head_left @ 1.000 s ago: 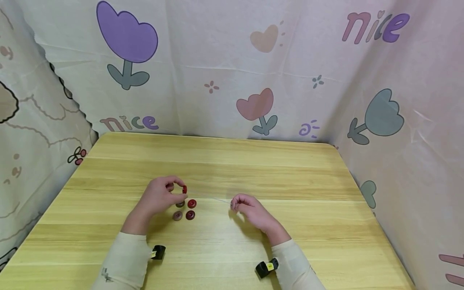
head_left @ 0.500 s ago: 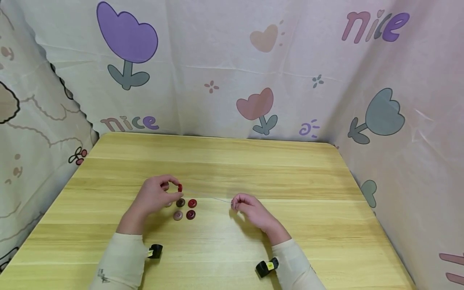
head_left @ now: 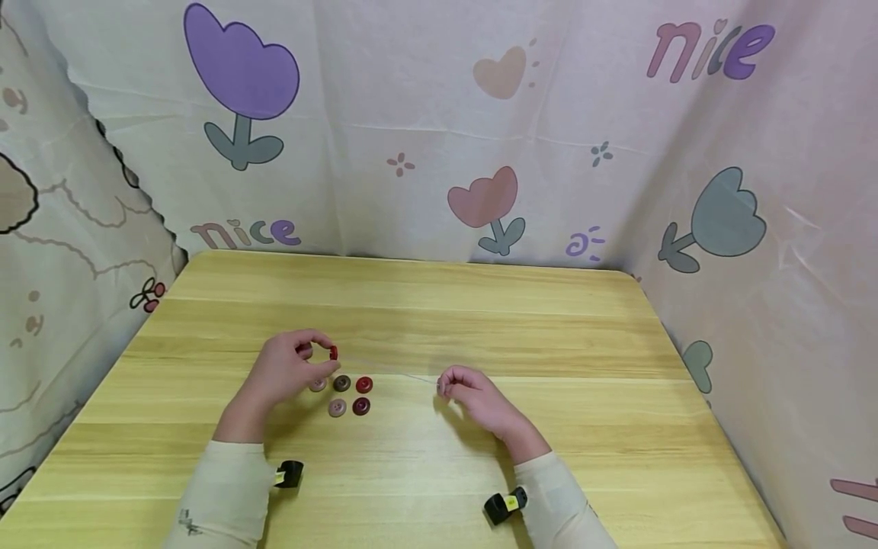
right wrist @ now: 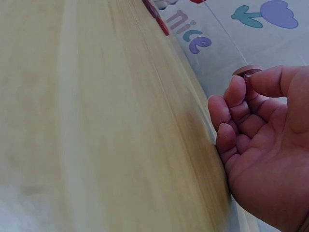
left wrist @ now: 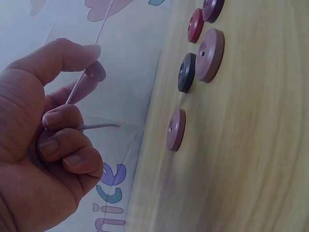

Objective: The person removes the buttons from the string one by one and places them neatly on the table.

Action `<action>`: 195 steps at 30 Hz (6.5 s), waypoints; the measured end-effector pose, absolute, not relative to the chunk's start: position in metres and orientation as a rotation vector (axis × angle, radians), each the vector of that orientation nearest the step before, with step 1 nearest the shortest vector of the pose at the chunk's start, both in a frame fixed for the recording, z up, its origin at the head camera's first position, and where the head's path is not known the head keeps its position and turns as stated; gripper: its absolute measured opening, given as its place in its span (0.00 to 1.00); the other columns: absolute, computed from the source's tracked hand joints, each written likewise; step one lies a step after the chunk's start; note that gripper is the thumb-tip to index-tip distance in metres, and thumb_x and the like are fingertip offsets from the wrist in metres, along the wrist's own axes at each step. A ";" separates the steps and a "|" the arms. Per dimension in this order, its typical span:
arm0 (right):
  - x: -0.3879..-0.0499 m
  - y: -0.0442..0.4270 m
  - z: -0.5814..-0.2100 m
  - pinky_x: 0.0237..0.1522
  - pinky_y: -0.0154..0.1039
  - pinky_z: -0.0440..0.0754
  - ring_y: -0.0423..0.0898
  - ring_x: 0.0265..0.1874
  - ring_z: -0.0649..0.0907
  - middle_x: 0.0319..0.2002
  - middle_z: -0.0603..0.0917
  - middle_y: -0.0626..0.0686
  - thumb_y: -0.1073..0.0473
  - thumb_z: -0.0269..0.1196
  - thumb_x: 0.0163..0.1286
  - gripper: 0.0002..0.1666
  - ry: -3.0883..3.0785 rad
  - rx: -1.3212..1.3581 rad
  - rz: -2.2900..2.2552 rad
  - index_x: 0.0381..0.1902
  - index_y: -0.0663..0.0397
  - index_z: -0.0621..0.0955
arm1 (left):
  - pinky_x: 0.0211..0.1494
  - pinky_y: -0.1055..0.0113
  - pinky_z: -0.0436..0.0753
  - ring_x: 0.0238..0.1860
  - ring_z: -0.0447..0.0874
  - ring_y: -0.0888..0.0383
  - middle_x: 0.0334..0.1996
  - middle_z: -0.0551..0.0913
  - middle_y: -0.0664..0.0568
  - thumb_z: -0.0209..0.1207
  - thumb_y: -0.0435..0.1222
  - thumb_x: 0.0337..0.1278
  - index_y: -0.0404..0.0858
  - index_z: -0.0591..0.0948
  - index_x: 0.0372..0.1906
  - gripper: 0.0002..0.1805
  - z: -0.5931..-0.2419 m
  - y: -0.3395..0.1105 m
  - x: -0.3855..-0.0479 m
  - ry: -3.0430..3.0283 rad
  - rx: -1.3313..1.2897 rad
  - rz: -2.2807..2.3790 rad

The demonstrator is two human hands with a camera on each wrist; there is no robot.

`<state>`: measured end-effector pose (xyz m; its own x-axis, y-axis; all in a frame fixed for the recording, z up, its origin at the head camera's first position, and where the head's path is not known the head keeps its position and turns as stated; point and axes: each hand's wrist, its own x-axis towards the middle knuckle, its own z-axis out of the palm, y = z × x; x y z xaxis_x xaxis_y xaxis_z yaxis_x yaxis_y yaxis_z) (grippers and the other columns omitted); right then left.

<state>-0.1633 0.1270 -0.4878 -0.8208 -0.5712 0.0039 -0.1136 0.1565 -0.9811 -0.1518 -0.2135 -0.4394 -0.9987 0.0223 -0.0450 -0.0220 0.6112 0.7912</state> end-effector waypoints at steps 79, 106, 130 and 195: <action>-0.160 0.125 -0.469 0.47 0.50 0.73 0.68 0.44 0.75 0.41 0.76 0.74 0.73 0.46 0.70 0.09 2.078 -0.535 -1.706 0.38 0.75 0.74 | 0.26 0.61 0.61 0.29 0.62 0.52 0.25 0.65 0.50 0.70 0.45 0.57 0.39 0.83 0.44 0.17 -0.433 -0.263 -0.135 2.976 -0.148 1.251; -0.164 0.127 -0.485 0.44 0.45 0.73 0.62 0.42 0.77 0.38 0.78 0.68 0.72 0.47 0.71 0.10 2.119 -0.531 -1.709 0.37 0.71 0.75 | 0.24 0.65 0.65 0.22 0.63 0.56 0.19 0.64 0.53 0.75 0.35 0.46 0.38 0.83 0.40 0.15 -0.454 -0.256 -0.116 2.756 0.013 1.221; -0.164 0.128 -0.485 0.43 0.42 0.73 0.55 0.40 0.78 0.37 0.79 0.62 0.69 0.48 0.70 0.09 2.111 -0.523 -1.721 0.36 0.67 0.76 | 0.30 0.61 0.66 0.28 0.67 0.54 0.24 0.72 0.51 0.78 0.36 0.39 0.41 0.84 0.33 0.14 -0.463 -0.243 -0.117 2.676 0.073 1.153; -0.164 0.128 -0.489 0.46 0.45 0.75 0.55 0.42 0.78 0.41 0.79 0.63 0.70 0.51 0.70 0.08 2.102 -0.558 -1.716 0.39 0.65 0.78 | 0.12 0.68 0.58 0.10 0.54 0.61 0.17 0.57 0.55 0.61 0.30 0.54 0.38 0.85 0.46 0.14 -0.431 -0.139 -0.151 2.558 0.276 1.206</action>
<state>-0.1636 0.1277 -0.4891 -0.8534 -0.5201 -0.0343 -0.0703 0.1801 -0.9811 -0.1511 -0.1388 -0.4305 -0.9369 0.2963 -0.1856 0.0452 0.6292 0.7759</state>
